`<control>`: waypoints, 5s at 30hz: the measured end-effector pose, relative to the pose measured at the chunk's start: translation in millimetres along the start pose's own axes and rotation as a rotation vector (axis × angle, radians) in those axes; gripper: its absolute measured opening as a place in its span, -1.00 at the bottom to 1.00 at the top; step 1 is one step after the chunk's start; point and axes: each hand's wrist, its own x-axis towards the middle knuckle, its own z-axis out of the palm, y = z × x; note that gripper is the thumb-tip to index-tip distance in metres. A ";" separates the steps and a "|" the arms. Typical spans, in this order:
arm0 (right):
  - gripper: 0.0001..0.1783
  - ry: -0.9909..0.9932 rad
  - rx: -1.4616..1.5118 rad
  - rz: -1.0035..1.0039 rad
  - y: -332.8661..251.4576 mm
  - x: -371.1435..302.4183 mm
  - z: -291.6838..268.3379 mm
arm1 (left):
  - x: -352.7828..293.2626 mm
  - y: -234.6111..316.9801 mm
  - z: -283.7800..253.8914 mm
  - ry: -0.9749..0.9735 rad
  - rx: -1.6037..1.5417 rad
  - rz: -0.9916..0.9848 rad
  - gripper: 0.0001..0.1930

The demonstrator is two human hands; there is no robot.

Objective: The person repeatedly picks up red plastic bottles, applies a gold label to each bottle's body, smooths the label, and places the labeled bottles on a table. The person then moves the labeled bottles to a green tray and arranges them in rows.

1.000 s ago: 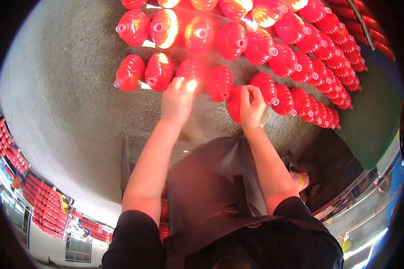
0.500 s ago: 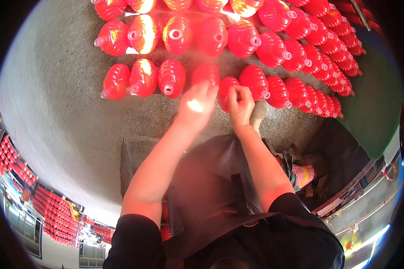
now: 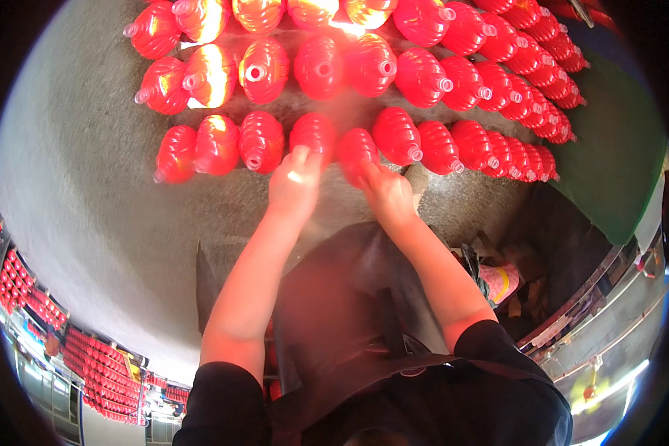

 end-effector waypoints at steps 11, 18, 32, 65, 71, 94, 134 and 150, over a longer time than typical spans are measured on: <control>-0.42 0.225 -0.204 0.039 1.0 27.0 -35.5 | 18.0 36.6 -28.5 0.098 0.074 0.126 -0.45; -0.48 0.000 -0.223 0.268 59.8 21.3 -40.5 | 47.3 70.8 6.1 -0.152 -0.045 0.129 -0.51; -0.43 0.187 -0.337 0.324 115.7 -8.8 -83.4 | 55.5 64.9 24.2 -0.097 -0.087 0.209 -0.72; -0.40 -0.036 -0.220 0.192 84.8 13.7 -38.6 | 53.5 69.8 34.8 -0.017 -0.101 0.118 -0.66; -0.41 0.027 -0.303 0.170 85.4 11.7 -32.4 | 46.5 80.0 19.2 0.021 -0.164 0.069 -0.55; -0.43 -0.078 -0.222 -0.101 14.0 50.7 -14.2 | -5.6 20.6 9.1 0.317 -0.125 -0.175 -0.68; -0.30 -0.098 -0.445 -0.537 -245.3 108.0 67.5 | -69.8 -185.2 -106.8 0.641 -0.125 -0.683 -0.59; -0.66 -0.133 -0.359 -0.574 -231.4 131.3 104.1 | -68.2 -196.3 -110.1 0.597 -0.114 -0.610 -0.65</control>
